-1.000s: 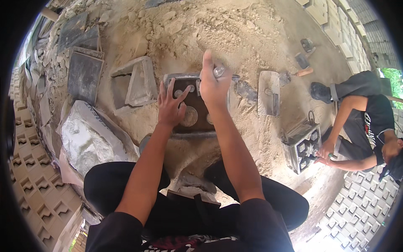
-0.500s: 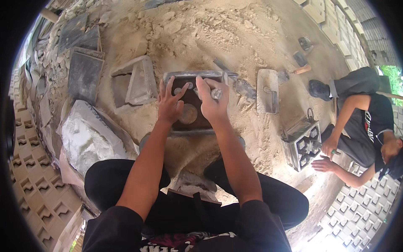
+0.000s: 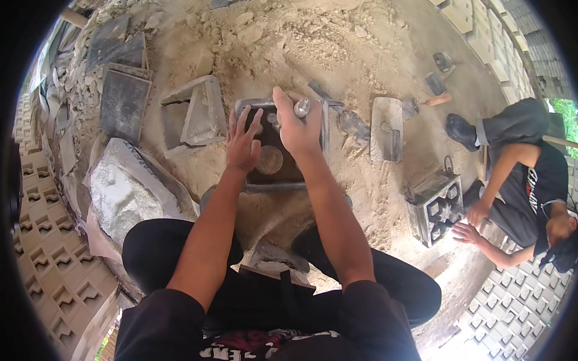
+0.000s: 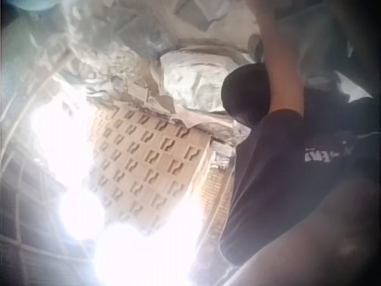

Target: The person uses a small tool to apply material inside circular indents of a mold and then moves a square plate.

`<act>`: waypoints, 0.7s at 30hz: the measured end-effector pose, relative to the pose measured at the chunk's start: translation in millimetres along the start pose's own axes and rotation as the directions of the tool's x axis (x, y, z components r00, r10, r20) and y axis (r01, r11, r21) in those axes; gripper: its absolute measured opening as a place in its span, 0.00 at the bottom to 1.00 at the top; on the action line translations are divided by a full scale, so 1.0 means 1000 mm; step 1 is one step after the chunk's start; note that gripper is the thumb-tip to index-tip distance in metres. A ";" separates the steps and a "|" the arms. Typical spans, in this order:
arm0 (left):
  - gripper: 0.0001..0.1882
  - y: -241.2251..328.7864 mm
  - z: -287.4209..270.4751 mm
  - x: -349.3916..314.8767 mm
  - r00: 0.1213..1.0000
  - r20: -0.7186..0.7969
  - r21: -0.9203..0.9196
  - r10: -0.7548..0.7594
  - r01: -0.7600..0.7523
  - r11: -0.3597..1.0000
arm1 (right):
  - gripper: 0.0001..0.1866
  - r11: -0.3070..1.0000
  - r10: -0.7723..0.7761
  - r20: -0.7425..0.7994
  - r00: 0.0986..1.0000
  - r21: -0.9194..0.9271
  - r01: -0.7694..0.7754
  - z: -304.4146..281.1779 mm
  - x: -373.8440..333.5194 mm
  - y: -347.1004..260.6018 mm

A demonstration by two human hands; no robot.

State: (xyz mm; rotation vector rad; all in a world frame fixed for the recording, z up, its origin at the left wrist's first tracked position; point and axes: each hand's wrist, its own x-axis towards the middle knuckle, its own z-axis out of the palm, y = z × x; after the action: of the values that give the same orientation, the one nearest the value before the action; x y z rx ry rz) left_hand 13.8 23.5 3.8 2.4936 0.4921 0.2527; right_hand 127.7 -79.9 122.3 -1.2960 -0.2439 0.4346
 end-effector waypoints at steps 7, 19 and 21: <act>0.30 -0.007 0.017 0.005 0.976 -0.146 -0.149 -0.162 0.140 0.979 | 0.20 0.980 -0.034 0.073 0.997 -0.193 0.047 0.015 -0.005 -0.005; 0.35 -0.010 0.030 0.014 0.961 -0.145 -0.334 -0.234 0.175 0.926 | 0.20 0.927 0.029 0.241 0.970 -0.368 0.064 -0.022 -0.013 0.006; 0.36 -0.018 0.030 0.012 0.954 -0.162 -0.338 -0.251 0.185 0.923 | 0.21 0.973 0.126 0.191 0.973 -0.216 -0.083 -0.017 -0.011 0.014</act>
State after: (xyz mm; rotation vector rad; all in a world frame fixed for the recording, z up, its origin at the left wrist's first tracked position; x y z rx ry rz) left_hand 28.2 26.7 -29.7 2.0863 0.7460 0.4622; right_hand 122.0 -96.5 105.5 -1.4740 -0.4026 0.6474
